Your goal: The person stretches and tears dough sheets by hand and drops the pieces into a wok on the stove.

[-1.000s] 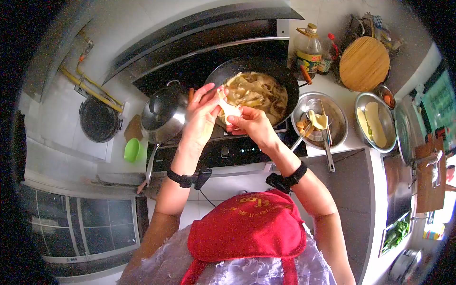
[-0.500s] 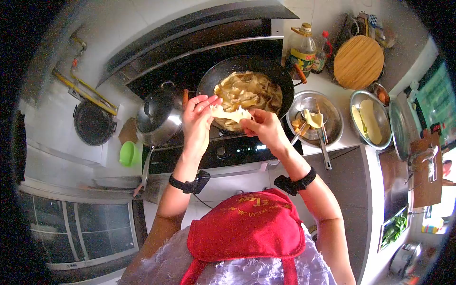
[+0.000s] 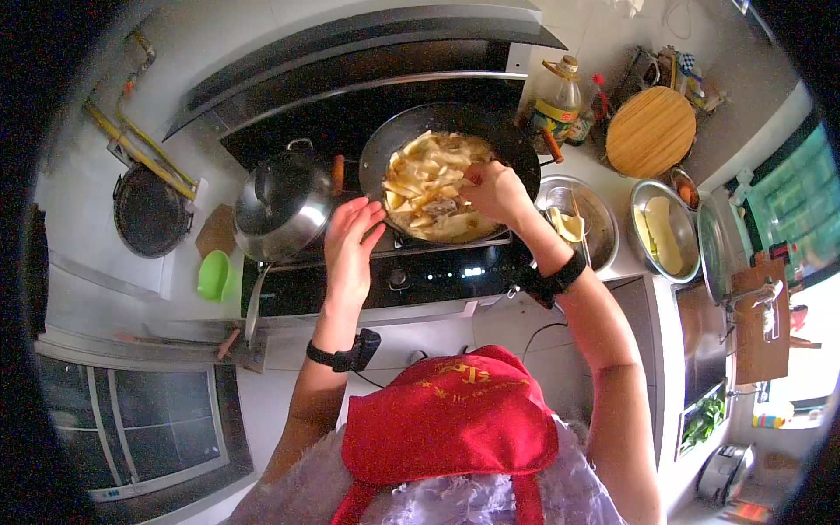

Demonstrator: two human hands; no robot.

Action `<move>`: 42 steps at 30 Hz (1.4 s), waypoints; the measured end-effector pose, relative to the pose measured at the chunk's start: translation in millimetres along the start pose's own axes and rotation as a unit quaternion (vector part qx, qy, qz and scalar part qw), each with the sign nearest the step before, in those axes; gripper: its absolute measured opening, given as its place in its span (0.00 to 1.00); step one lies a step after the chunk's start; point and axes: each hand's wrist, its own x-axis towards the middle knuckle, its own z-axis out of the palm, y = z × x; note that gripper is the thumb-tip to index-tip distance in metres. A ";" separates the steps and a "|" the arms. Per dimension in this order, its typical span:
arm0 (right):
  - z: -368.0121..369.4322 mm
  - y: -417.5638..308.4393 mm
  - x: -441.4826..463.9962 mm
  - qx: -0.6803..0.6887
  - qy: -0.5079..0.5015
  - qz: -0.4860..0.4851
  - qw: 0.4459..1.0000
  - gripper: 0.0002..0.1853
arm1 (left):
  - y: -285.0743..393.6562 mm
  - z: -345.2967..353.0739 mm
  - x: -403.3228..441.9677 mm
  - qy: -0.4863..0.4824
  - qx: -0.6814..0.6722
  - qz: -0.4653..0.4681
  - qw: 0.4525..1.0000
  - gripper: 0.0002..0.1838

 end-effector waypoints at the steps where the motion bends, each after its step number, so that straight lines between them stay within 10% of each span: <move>1: 1.8 3.7 6.1 -0.015 -0.004 0.011 1.000 0.17 | 1.9 -7.0 -3.3 0.005 -0.004 0.003 1.000 0.14; 9: 3.2 72.3 10.7 0.050 0.063 0.047 0.996 0.13 | 17.2 -42.8 -30.1 0.027 -0.022 -0.030 0.999 0.13; 17: -105.3 207.1 -54.1 0.176 0.133 0.325 0.920 0.07 | 7.1 -67.3 -57.3 0.048 0.027 -0.069 0.996 0.05; 21: -84.2 358.8 -44.4 0.366 -0.068 0.306 0.876 0.02 | 6.4 -51.0 -63.1 0.059 0.034 -0.055 0.996 0.05; 24: -37.4 450.6 -18.4 0.298 -0.178 0.108 0.931 0.13 | 5.0 -36.2 -66.1 0.067 0.047 -0.037 0.996 0.05; 26: -35.5 417.3 -13.0 -0.060 -0.115 0.080 0.988 0.14 | 6.3 -23.0 -71.2 0.067 0.049 -0.038 0.996 0.05; 29: -37.2 374.3 -9.0 -0.169 -0.054 0.225 0.958 0.15 | 6.4 -8.1 -80.2 0.074 0.057 -0.044 0.995 0.07; 31: -39.5 371.6 3.2 -0.431 -0.206 0.069 0.876 0.15 | 6.1 -1.8 -86.2 0.081 0.065 -0.042 0.994 0.08; 42: -36.5 390.6 18.0 -0.152 -0.113 0.104 0.976 0.12 | 10.0 10.1 -107.8 0.123 0.070 -0.019 0.990 0.06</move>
